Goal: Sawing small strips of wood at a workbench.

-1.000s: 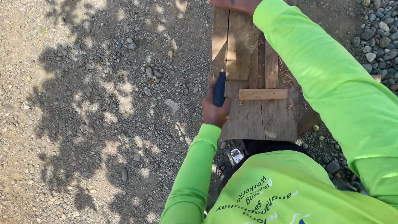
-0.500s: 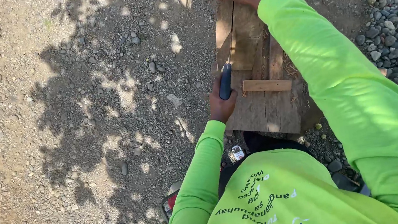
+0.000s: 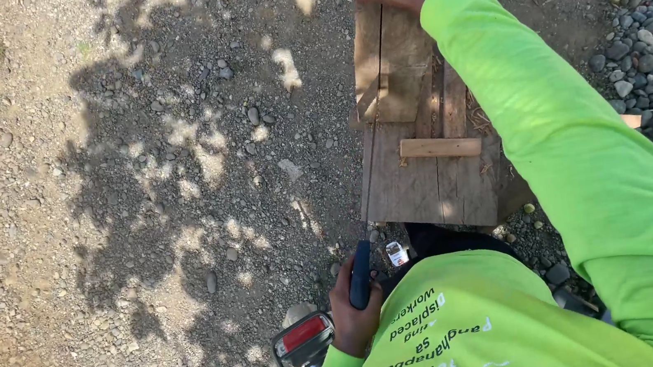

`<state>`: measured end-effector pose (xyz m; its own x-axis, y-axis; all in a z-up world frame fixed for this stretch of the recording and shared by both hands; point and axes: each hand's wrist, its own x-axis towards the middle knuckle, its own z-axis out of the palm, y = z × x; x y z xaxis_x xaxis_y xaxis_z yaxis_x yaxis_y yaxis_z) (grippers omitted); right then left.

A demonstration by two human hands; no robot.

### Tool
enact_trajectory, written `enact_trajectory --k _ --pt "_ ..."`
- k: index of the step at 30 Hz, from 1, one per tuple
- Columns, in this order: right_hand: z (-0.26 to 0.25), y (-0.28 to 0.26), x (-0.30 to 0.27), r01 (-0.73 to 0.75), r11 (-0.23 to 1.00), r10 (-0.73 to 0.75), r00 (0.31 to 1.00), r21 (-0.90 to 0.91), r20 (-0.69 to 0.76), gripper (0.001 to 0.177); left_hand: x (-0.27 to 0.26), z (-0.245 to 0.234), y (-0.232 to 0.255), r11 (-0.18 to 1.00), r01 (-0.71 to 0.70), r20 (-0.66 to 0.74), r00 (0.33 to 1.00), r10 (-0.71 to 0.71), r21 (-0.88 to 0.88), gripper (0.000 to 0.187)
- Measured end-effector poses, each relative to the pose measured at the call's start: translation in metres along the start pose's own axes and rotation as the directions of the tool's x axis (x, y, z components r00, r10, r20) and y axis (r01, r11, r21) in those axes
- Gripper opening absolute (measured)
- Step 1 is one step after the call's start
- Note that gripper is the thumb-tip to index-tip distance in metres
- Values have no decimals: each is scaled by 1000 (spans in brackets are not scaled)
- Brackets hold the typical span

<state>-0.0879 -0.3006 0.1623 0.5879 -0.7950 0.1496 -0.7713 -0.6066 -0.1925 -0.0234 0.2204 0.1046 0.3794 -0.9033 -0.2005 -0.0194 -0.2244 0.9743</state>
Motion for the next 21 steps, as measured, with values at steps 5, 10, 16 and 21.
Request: enact_trajectory --k 5,10,16,21 --pt "-16 -5 1 157 982 -125 958 106 -258 77 159 55 -45 997 26 -38 999 -23 71 62" --pt "-14 -6 -5 36 991 -27 997 126 -70 77 273 92 -19 991 -129 -72 989 132 48 47" --pt "2 -6 -7 -17 999 18 999 28 -35 78 290 94 -35 973 -231 -85 969 231 15 53" --pt "-6 -3 -2 40 987 -64 986 -153 -155 84 284 95 -30 975 -207 -72 974 213 79 61"
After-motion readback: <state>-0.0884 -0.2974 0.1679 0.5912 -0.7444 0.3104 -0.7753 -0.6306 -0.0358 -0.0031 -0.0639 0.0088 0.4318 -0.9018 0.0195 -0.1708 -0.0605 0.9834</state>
